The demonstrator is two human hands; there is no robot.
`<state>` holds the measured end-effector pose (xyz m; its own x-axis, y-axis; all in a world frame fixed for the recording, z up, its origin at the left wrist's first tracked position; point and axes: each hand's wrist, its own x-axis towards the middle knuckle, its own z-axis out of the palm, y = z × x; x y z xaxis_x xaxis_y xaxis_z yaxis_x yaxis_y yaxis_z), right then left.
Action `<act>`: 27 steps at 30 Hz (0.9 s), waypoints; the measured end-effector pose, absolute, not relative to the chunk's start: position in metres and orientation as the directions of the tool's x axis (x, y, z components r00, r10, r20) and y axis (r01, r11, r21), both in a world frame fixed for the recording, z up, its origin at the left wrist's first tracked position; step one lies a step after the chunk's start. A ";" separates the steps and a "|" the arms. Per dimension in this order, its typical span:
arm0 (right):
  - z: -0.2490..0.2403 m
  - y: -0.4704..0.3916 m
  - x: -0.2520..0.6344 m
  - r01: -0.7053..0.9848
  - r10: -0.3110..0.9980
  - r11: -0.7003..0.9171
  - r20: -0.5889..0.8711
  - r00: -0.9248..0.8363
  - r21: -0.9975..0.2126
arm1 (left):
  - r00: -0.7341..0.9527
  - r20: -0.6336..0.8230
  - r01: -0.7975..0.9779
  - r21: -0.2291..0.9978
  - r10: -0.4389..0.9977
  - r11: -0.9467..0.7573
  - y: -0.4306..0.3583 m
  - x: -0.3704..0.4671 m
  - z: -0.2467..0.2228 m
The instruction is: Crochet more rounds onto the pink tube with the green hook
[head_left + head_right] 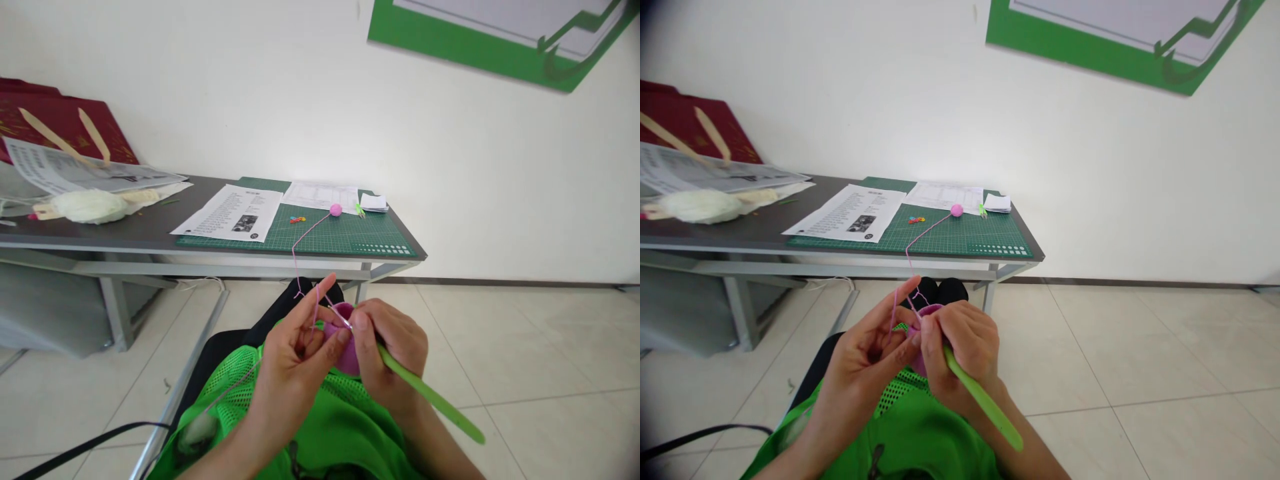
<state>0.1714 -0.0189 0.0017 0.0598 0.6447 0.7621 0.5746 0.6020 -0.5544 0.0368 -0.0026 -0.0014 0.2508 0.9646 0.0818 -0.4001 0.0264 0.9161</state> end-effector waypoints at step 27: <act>0.007 -0.027 0.160 0.467 0.587 0.703 0.808 0.044 -0.536 | 0.237 0.014 -0.402 0.912 0.971 0.085 -0.031 0.026 0.016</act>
<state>0.1604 -0.0273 0.0067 0.0436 0.5870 0.8084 0.4668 0.7034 -0.5360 0.0265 -0.0306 0.0160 0.2370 0.9714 0.0136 -0.4017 0.0852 0.9118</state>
